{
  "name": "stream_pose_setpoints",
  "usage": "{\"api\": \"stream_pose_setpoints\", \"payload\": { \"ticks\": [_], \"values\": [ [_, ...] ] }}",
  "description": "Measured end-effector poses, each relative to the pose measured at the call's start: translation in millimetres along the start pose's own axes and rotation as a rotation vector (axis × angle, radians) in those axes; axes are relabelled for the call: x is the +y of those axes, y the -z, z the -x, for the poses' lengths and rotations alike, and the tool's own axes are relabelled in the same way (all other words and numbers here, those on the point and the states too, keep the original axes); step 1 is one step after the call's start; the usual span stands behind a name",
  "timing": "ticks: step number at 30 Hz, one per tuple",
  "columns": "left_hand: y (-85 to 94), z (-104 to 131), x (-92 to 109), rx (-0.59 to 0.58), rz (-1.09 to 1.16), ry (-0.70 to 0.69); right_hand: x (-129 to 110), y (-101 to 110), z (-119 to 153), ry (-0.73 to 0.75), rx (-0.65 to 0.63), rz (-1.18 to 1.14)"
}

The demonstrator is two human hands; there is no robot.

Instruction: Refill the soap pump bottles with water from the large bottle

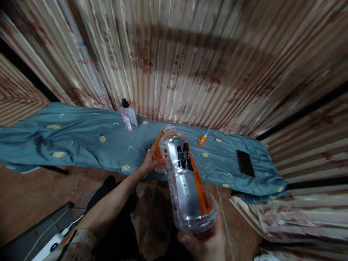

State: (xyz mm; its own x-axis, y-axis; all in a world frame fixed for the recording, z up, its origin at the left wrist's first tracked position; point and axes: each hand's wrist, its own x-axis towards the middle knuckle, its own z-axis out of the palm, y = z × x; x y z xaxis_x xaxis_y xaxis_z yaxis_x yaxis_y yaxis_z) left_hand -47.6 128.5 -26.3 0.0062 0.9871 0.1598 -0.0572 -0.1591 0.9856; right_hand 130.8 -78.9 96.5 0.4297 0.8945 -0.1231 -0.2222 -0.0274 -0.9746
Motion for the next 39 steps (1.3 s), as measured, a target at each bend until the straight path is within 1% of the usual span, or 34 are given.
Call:
{"api": "stream_pose_setpoints", "payload": {
  "ticks": [4,9,17,22,29,34,39],
  "values": [
    [0.3,0.0,-0.9,0.009,-0.009,-0.015,-0.3,2.5,0.6,-0.025,-0.022,0.021],
    [-0.8,-0.6,0.2,0.0,0.022,-0.006,1.0,4.1,-0.9,0.01,-0.047,0.053],
    [-1.7,-1.7,-1.0,0.0,0.059,0.014,-1.4,1.0,-0.2,0.0,-0.014,0.037],
    [-1.0,-0.9,-0.5,-0.005,0.054,0.01,-1.1,2.1,-0.3,0.011,-0.042,0.061],
    [-0.7,-1.6,2.0,-0.008,0.031,-0.037,2.9,6.6,-0.8,0.04,-0.049,0.096],
    [-1.1,-1.7,2.5,0.005,0.039,-0.011,3.7,7.9,-1.7,0.043,-0.063,0.12],
    [-1.5,-1.1,2.8,0.005,0.046,-0.004,1.4,4.2,-1.0,0.032,-0.019,0.077]
  ]
}}
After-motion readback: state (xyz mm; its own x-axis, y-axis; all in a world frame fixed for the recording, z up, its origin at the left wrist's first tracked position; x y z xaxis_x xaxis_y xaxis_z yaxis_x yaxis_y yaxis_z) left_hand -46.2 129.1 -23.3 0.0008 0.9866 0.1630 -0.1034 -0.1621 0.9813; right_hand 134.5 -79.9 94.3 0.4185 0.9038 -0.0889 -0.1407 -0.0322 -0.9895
